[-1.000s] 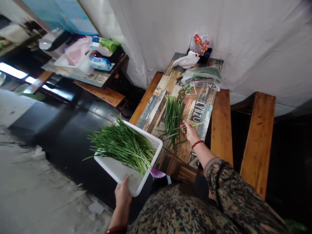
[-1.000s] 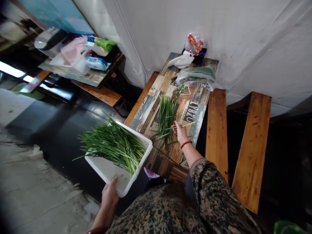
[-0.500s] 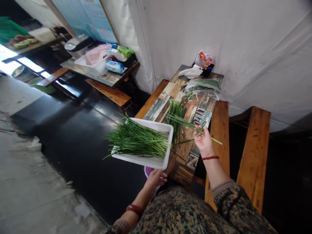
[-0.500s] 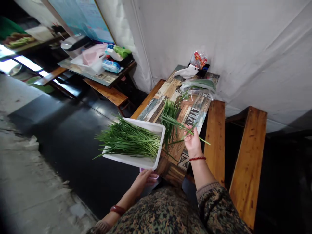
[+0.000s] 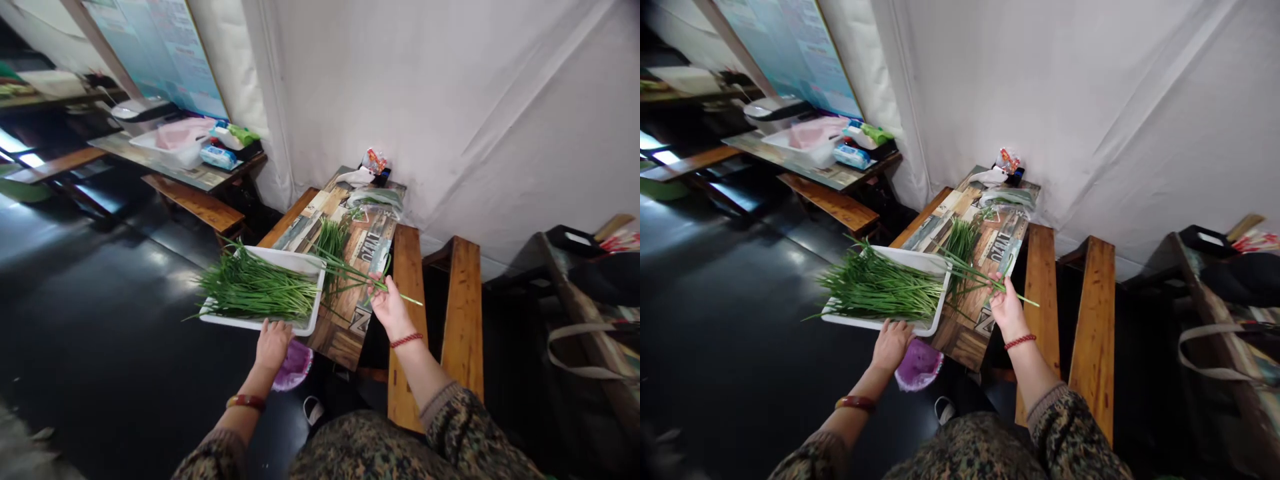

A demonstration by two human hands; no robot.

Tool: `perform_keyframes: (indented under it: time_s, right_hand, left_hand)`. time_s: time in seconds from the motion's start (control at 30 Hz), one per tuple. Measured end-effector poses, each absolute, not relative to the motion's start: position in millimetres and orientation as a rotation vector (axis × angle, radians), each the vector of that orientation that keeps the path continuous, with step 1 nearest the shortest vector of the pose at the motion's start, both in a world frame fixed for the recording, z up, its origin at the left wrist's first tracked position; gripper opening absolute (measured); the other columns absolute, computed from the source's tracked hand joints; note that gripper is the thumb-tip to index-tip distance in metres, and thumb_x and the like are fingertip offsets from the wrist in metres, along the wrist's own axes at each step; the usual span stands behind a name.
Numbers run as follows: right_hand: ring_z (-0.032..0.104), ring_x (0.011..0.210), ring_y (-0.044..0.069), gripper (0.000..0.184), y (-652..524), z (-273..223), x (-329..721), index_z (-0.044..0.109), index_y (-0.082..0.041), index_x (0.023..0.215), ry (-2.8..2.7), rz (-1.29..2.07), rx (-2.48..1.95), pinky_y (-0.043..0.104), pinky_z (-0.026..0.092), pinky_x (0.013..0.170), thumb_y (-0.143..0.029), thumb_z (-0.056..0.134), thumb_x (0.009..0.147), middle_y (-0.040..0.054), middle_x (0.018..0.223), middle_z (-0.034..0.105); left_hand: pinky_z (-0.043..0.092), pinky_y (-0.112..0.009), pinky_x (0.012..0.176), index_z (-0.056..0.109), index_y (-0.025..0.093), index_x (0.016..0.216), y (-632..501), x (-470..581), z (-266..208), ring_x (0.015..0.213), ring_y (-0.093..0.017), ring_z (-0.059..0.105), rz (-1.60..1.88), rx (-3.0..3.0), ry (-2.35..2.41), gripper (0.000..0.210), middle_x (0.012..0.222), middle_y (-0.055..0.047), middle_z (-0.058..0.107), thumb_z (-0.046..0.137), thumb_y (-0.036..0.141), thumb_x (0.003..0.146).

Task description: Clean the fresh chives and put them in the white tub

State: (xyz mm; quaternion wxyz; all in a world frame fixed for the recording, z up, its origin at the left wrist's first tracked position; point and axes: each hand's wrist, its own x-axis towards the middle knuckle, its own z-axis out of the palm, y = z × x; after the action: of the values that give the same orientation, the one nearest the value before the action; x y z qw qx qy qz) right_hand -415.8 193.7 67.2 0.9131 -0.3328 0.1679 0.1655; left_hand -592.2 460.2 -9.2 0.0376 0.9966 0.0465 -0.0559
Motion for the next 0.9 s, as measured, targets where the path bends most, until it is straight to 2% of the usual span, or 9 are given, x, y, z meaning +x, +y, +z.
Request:
perform_keyframes:
  time_s: [0.1,0.2,0.43,0.6,0.67,0.77,0.9]
  right_hand:
    - [0.07,0.075,0.01,0.019,181.6,75.8,-422.0,0.066,-0.018,0.089,0.326,0.331,-0.661,0.02,0.058,0.066,-0.028,0.051,0.095,0.0024,0.089,0.075]
    - [0.07,0.074,0.011,0.017,166.8,80.2,-422.9,0.067,-0.017,0.091,0.314,0.318,-0.673,0.02,0.058,0.065,-0.028,0.054,0.094,0.0037,0.09,0.076]
    - [0.07,0.072,0.011,0.019,162.2,75.7,-384.2,0.067,-0.017,0.089,0.32,0.375,-0.687,0.02,0.057,0.062,-0.026,0.052,0.095,0.0037,0.087,0.076]
    - [0.07,0.07,0.012,0.019,191.1,57.5,-318.0,0.067,-0.017,0.088,0.302,0.54,-0.707,0.02,0.056,0.057,-0.025,0.051,0.095,0.0026,0.083,0.076]
    - [0.07,0.07,0.011,0.016,202.5,46.2,-280.5,0.066,-0.018,0.088,0.278,0.625,-0.72,0.02,0.056,0.057,-0.026,0.053,0.093,0.0015,0.083,0.076]
    - [0.07,0.071,0.011,0.012,215.4,28.8,-217.8,0.066,-0.02,0.088,0.237,0.772,-0.741,0.021,0.056,0.058,-0.028,0.058,0.091,-0.0004,0.083,0.075]
    - [0.07,0.073,0.011,0.011,223.2,10.8,-141.4,0.066,-0.021,0.089,0.288,0.947,-0.739,0.02,0.056,0.058,-0.029,0.058,0.091,-0.0009,0.084,0.075]
  left_hand:
    - [0.038,-0.046,0.095,0.069,0.019,0.098,441.9,-590.9,-11.3,0.098,-0.027,0.058,-0.146,3.068,0.125,0.028,0.097,-0.012,0.065,0.044,0.031,0.094]
    - [0.04,-0.042,0.084,0.068,0.019,0.095,416.2,-581.9,-14.8,0.096,-0.028,0.057,-0.164,3.045,0.173,0.031,0.098,-0.012,0.063,0.041,0.033,0.096]
    - [0.039,-0.041,0.083,0.067,0.017,0.094,381.0,-537.6,-11.9,0.097,-0.027,0.058,-0.252,2.972,0.241,0.035,0.096,-0.012,0.064,0.036,0.033,0.097]
    - [0.042,-0.037,0.085,0.061,0.021,0.112,379.6,-532.9,-30.0,0.1,-0.024,0.059,-0.281,2.907,0.319,0.028,0.105,-0.01,0.064,0.042,0.032,0.095]
    - [0.045,-0.034,0.083,0.057,0.022,0.118,376.1,-529.4,-40.4,0.099,-0.022,0.061,-0.359,2.846,0.409,0.03,0.108,-0.009,0.065,0.039,0.03,0.097]
    - [0.047,-0.031,0.081,0.056,0.021,0.119,365.0,-511.3,-47.7,0.095,-0.02,0.065,-0.478,2.725,0.633,0.031,0.111,-0.01,0.066,0.034,0.029,0.098]
    - [0.05,-0.03,0.08,0.048,0.018,0.131,351.0,-463.3,-35.9,0.101,-0.022,0.067,-0.441,2.586,1.075,0.038,0.122,-0.014,0.064,0.033,0.031,0.099]
